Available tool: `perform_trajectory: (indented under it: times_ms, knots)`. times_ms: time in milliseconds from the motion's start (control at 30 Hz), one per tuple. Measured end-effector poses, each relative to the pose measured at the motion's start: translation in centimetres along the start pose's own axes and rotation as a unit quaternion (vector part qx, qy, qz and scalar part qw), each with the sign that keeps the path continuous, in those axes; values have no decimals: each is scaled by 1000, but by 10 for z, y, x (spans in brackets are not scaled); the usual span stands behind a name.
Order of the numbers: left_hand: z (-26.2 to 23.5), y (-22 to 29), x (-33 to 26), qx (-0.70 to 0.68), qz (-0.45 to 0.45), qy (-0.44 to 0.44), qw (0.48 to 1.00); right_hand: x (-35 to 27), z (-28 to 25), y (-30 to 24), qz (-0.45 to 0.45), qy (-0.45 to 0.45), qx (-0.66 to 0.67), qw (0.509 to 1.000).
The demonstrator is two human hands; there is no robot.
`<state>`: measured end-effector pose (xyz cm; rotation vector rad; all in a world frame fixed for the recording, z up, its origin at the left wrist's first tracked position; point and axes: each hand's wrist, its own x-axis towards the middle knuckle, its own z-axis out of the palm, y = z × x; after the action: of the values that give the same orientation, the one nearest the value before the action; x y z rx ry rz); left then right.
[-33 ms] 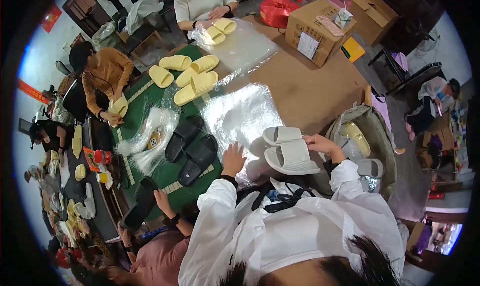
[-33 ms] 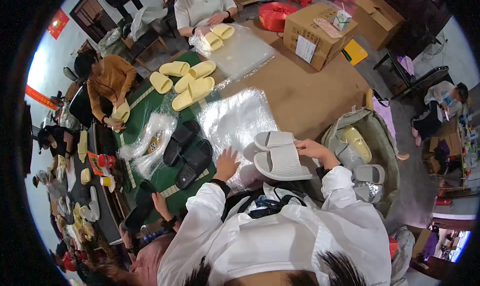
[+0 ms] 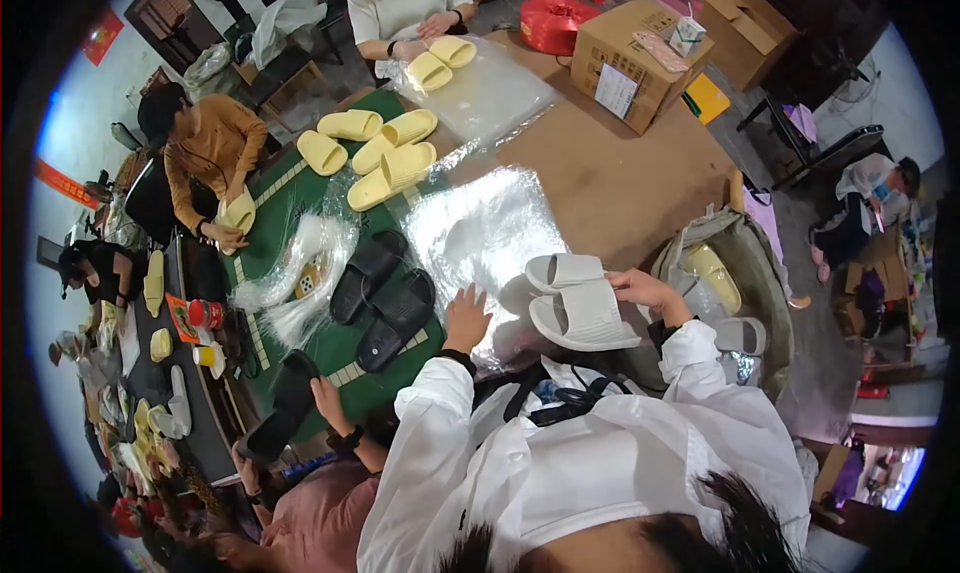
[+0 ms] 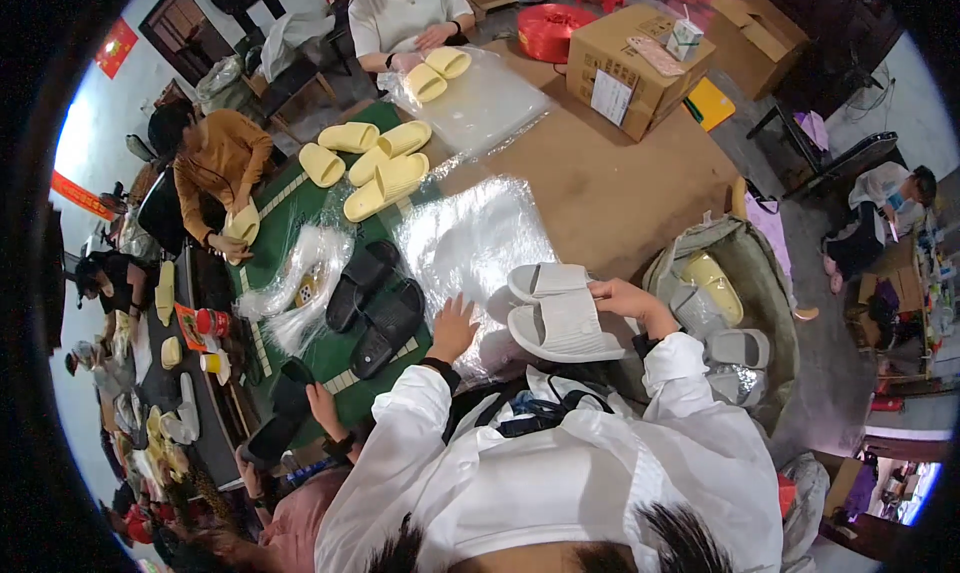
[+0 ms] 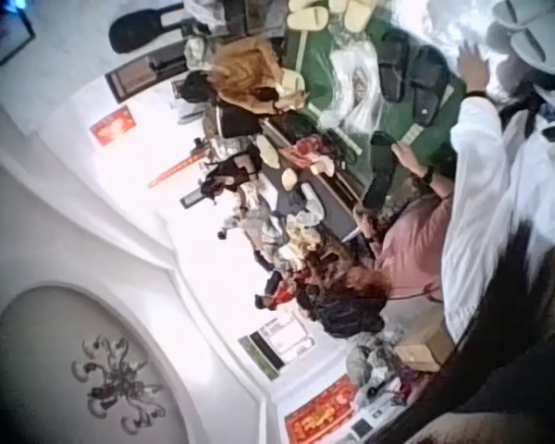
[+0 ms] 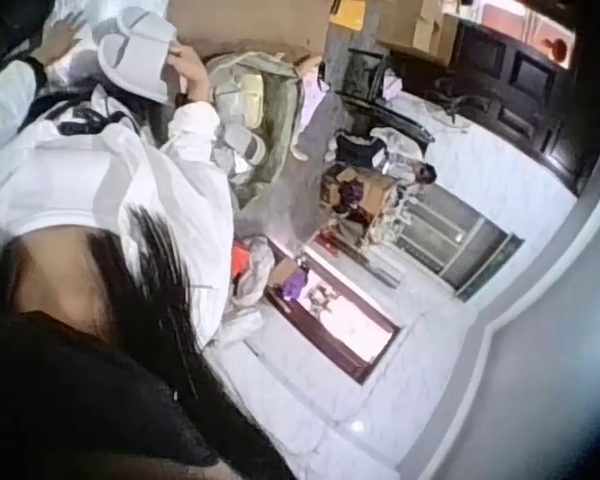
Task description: The recorder is seen putting slippers into plastic bags and then placing the bagged slippers into a large sack.
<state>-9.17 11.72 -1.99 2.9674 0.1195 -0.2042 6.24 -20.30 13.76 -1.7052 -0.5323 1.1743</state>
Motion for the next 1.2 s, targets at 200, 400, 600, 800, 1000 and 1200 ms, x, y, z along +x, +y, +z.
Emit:
perform_trajectory:
  times_ms: [200,400,600,800,1000,1200]
  knots:
    - [-15,5,17,-69,-9,100,993,23,9,27,-80,-39,-128,988]
    - [-73,38,16,-4,38,144,989,51,44,16,-94,88,-156,979]
    - [-66,48,17,-70,87,170,979,83,73,44,-86,272,-161,945]
    - [-101,71,12,19,144,132,981,92,77,57,-194,334,-101,917]
    - [-120,100,-1,-4,261,142,955,105,91,67,-255,417,-162,857]
    - [-135,117,-28,-121,361,144,913,113,81,11,-331,384,-536,675]
